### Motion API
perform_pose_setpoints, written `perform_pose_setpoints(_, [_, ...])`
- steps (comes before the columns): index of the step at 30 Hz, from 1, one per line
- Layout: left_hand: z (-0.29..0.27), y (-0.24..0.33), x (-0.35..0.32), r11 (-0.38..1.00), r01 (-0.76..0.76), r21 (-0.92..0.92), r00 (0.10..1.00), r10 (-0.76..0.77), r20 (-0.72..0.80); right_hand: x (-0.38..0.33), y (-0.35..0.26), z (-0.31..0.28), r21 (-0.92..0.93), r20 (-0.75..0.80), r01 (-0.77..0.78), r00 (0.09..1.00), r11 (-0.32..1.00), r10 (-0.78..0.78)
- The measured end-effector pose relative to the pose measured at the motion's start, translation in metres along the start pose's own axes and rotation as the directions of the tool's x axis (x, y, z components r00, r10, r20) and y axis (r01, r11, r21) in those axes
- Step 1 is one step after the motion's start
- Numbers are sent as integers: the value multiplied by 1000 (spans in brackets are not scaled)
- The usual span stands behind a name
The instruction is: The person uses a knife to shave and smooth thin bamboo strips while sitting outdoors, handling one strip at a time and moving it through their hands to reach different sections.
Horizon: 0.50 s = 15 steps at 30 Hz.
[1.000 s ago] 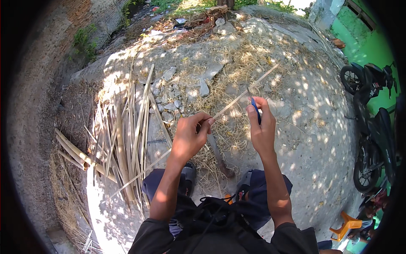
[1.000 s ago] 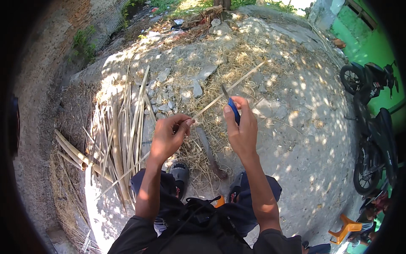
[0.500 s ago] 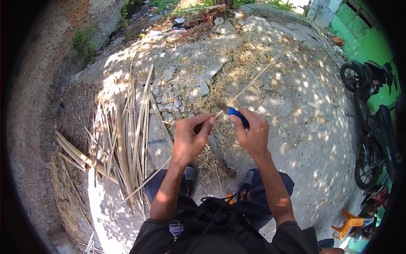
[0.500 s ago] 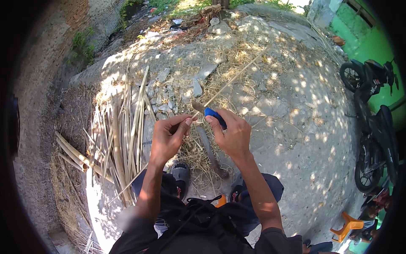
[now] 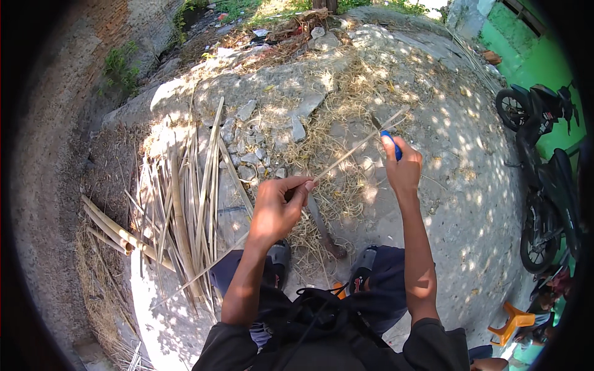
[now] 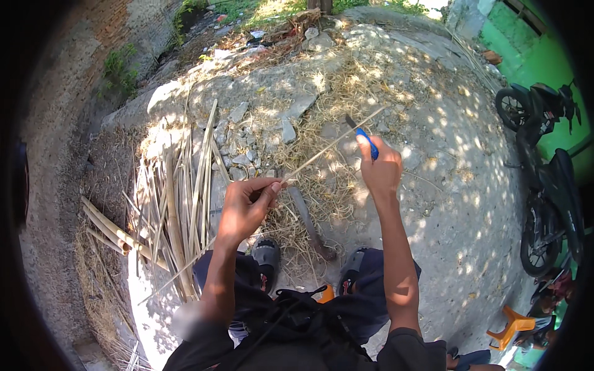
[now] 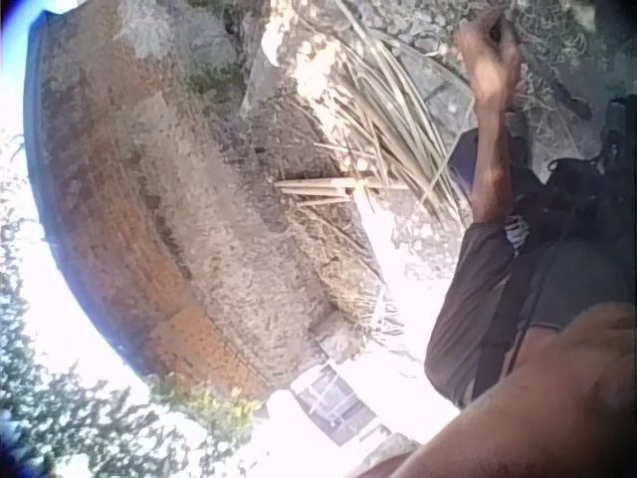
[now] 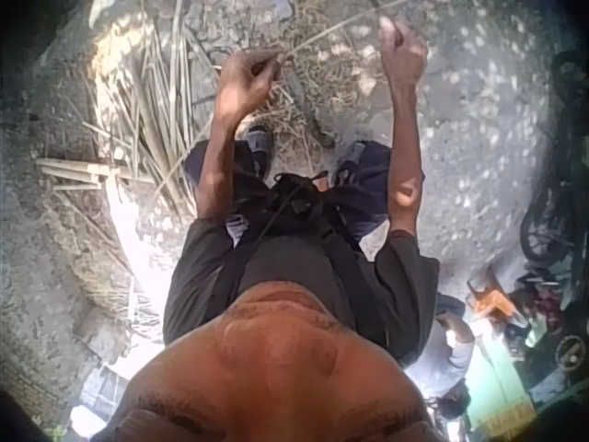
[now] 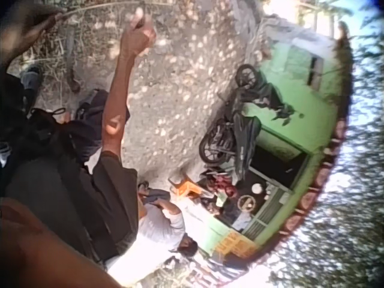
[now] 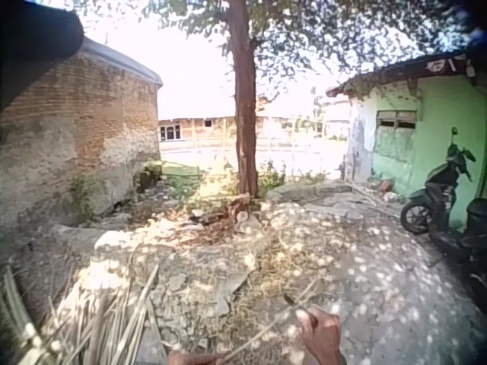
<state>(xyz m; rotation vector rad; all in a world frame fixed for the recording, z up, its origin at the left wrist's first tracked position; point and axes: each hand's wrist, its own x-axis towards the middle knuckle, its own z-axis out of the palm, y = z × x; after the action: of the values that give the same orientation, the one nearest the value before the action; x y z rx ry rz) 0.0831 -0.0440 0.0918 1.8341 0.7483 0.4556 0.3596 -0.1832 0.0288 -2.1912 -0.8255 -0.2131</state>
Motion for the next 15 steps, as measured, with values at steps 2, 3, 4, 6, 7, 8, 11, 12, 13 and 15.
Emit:
perform_pose_setpoints(2, [-14, -4, 1, 999, -30, 44, 997, 27, 68, 31, 70, -13, -77, -38, -55, 998, 995, 52])
perform_pose_setpoints(3, [-19, -6, 2, 994, -48, 96, 992, 37, 117, 37, 92, -13, -136, -61, -103, 994, 985, 96])
perform_pose_setpoints(4, [-12, -19, 3, 981, -128, 145, 989, 116, 88, 38, 92, -5, -137, -60, -89, 995, 987, 82])
perform_pose_setpoints(6, [-10, -31, 10, 961, -140, 238, 988, 119, 97, 28, 85, 8, -229, 64, -208, 971, 951, 228])
perform_pose_setpoints(7, [-11, -33, 12, 930, -149, 335, 986, 116, 119, 31, 81, 5, -232, 71, -204, 971, 951, 226])
perform_pose_setpoints(8, [-12, -34, 12, 951, -143, 273, 988, 121, 95, 38, 78, 1, -197, 102, -237, 960, 951, 261])
perform_pose_setpoints(11, [-16, -28, 20, 967, -138, 212, 984, 110, 139, 47, 86, -4, -89, 121, -282, 949, 955, 291])
perform_pose_setpoints(12, [-15, -28, 22, 967, -145, 209, 983, 116, 142, 48, 92, -4, -11, 128, -289, 949, 957, 288])
perform_pose_setpoints(13, [-17, -30, 21, 964, -139, 228, 989, 124, 81, 45, 78, -6, -8, 131, -289, 949, 957, 288])
perform_pose_setpoints(15, [-22, -33, 17, 959, -130, 250, 991, 129, 17, 36, 42, -9, 420, 458, -575, 802, 703, 382])
